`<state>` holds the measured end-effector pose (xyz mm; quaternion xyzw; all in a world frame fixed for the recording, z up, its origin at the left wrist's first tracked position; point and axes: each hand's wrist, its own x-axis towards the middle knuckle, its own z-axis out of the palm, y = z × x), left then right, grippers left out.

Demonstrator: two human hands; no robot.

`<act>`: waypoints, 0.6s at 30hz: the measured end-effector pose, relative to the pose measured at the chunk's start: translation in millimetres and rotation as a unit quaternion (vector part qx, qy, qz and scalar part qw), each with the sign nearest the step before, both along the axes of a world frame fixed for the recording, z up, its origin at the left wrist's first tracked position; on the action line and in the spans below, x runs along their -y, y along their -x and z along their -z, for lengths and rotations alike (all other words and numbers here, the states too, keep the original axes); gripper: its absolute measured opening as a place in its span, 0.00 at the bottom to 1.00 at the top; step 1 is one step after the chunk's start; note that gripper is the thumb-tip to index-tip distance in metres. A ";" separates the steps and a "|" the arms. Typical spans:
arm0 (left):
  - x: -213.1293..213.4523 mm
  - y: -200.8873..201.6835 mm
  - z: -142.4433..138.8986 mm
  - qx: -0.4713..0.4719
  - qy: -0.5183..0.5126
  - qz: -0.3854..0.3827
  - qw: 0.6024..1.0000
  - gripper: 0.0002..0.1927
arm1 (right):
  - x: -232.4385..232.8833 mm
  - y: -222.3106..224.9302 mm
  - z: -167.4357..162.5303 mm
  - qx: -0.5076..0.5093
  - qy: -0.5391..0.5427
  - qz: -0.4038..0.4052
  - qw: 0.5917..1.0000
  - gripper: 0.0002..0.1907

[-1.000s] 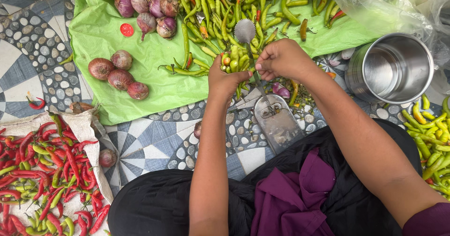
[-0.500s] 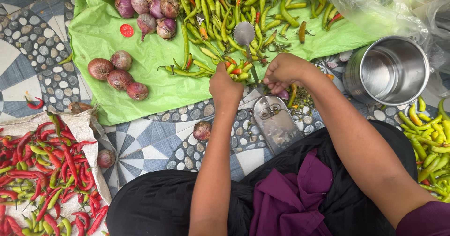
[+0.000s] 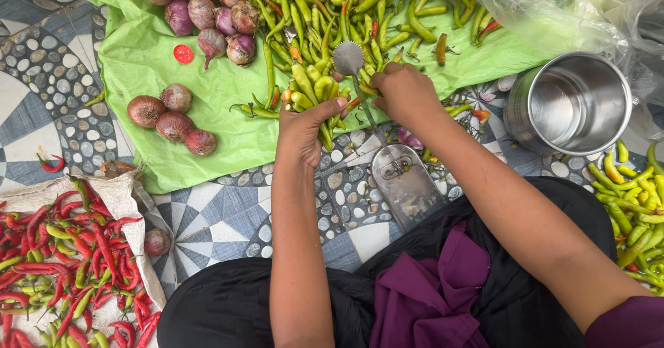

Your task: The person sits on the floor and uses a traditional Indian blade to trim the stems off green chilies. They pick up chilies from a pile, cut the stems, and place the trimmed chilies into a metal container.

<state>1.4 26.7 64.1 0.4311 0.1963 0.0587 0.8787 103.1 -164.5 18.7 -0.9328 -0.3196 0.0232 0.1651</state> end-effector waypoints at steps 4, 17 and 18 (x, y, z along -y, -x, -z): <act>-4.9 2.8 -4.3 0.010 -0.014 0.017 1.000 0.29 | 3.2 -8.4 -11.2 -0.030 -0.004 0.020 0.999 0.09; -6.0 12.4 -1.0 -0.043 -0.158 0.245 0.955 0.38 | 34.7 -15.7 -89.7 -0.330 0.003 -0.085 0.940 0.10; -4.7 10.7 1.4 -0.040 -0.175 0.242 0.954 0.37 | 36.5 -17.3 -90.0 -0.361 -0.008 -0.084 0.929 0.10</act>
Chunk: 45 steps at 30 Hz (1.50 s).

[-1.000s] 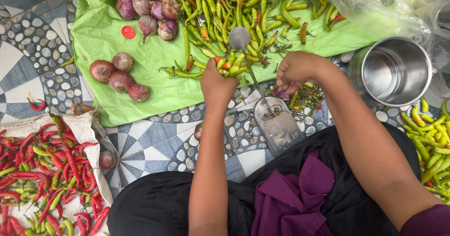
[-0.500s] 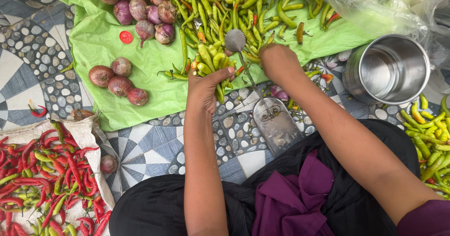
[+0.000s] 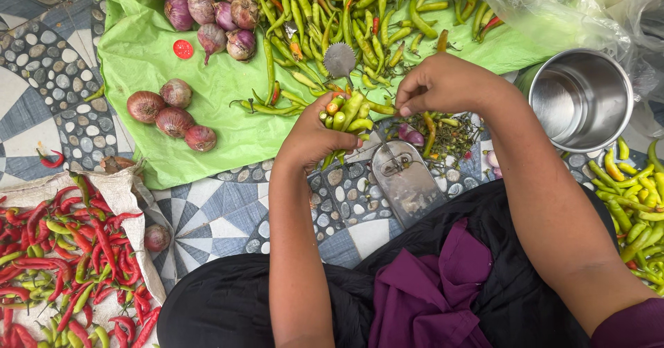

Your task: The person sits on the floor and uses a traditional Indian blade to trim the stems off green chilies. They pick up chilies from a pile, cut the stems, and place the trimmed chilies into a metal container.

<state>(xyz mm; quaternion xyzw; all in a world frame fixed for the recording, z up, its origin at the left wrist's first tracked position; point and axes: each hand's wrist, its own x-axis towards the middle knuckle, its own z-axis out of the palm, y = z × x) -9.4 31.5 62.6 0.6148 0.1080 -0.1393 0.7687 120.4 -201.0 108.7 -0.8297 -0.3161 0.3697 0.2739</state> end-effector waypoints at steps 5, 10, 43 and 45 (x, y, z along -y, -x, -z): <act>-4.5 1.4 3.0 -0.033 0.011 -0.028 0.999 0.36 | 8.7 -3.5 -1.7 -0.113 -0.024 -0.037 0.993 0.08; -6.1 3.2 10.2 0.003 -0.048 0.051 0.998 0.38 | -14.8 4.3 16.5 -0.061 -0.026 0.014 0.998 0.08; 12.4 -17.4 42.7 -0.103 -0.063 -0.116 0.986 0.22 | -29.2 4.9 63.3 -0.152 -0.042 0.212 0.965 0.05; 8.5 -16.3 46.6 -0.110 -0.080 -0.122 0.983 0.26 | -31.1 7.5 64.1 -0.147 -0.042 0.217 0.964 0.05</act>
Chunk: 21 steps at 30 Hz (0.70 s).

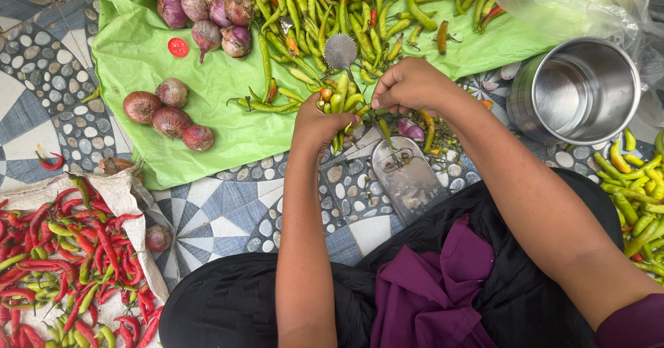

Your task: The person sits on the floor and uses a traditional Indian blade to trim the stems off green chilies. They pick up chilies from a pile, cut the stems, and place the trimmed chilies into a metal container.

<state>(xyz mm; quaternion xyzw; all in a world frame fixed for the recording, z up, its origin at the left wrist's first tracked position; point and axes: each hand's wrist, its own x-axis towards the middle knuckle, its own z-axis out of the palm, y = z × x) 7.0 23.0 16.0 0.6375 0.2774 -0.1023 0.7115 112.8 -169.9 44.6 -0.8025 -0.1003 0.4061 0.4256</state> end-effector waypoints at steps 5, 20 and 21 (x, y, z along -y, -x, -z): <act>1.8 0.0 15.3 0.041 -0.048 0.009 0.998 0.30 | 1.2 1.2 6.4 0.007 -0.010 0.026 1.000 0.05; -7.6 6.4 -21.5 -0.024 0.103 0.023 0.994 0.25 | 43.0 -29.7 -3.3 -0.116 -0.008 -0.045 0.992 0.10; -11.4 9.5 -28.8 -0.022 0.117 0.023 0.993 0.25 | 43.5 -29.4 -6.9 -0.136 -0.032 -0.041 0.989 0.10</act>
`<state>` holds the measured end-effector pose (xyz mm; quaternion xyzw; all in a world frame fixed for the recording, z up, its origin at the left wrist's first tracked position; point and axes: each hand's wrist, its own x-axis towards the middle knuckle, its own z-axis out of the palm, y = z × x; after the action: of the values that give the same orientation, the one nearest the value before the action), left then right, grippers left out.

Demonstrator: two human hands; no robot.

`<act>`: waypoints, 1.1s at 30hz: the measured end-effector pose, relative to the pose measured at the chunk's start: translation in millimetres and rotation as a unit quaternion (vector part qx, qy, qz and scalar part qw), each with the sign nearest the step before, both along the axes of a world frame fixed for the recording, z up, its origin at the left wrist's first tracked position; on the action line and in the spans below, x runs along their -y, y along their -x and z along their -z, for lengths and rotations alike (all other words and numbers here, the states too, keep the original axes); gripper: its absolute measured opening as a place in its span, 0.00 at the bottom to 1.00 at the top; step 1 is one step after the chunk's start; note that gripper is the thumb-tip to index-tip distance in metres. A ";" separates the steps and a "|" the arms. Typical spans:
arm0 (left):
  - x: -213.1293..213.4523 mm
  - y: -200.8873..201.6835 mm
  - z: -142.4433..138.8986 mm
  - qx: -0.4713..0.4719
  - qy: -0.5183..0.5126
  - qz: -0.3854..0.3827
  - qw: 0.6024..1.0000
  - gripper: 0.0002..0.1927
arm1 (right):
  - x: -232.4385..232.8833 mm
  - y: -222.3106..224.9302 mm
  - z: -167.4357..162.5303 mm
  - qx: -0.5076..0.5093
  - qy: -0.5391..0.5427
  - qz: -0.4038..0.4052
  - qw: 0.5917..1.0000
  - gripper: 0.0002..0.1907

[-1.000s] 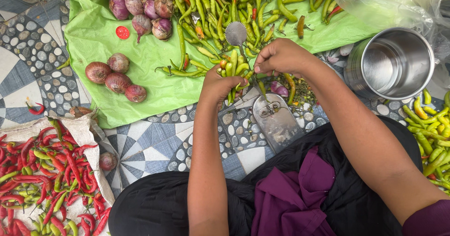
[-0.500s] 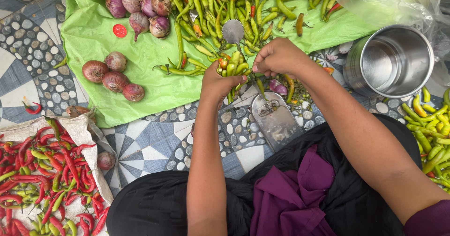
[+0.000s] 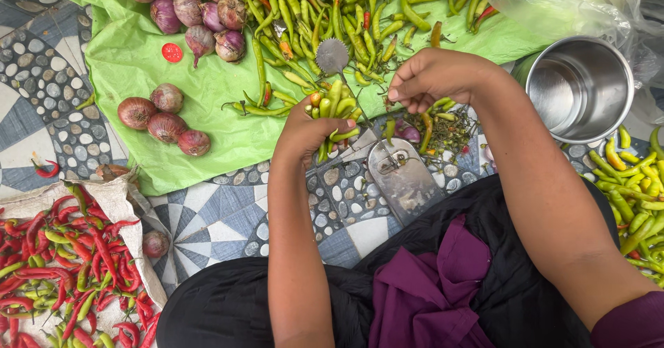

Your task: The person sits on the floor and uses a traditional Indian blade to trim the stems off green chilies. They pick up chilies from a pile, cut the stems, and place the trimmed chilies into a metal container.

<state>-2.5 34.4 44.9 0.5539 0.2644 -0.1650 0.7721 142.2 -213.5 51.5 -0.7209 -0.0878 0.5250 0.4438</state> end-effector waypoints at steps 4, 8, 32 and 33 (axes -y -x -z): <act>1.8 2.8 -24.5 0.032 0.066 -0.003 0.997 0.25 | -13.2 4.4 -4.9 0.023 -0.034 0.073 0.996 0.09; 5.9 3.9 -42.9 0.042 0.088 0.004 0.995 0.26 | -9.3 -2.6 -12.1 0.028 -0.043 0.132 0.990 0.10; 14.1 -4.0 -2.8 -0.062 -0.028 0.136 0.988 0.19 | -7.4 0.4 14.2 -0.012 0.003 -0.040 0.999 0.14; 15.9 -4.3 1.0 -0.060 -0.035 0.137 0.988 0.19 | -8.9 2.2 14.6 0.004 -0.030 -0.055 0.998 0.14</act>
<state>1.8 18.5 43.9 0.6010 0.2370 -0.2928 0.7049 140.0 -204.6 36.9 -0.7035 -0.1444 0.5432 0.4350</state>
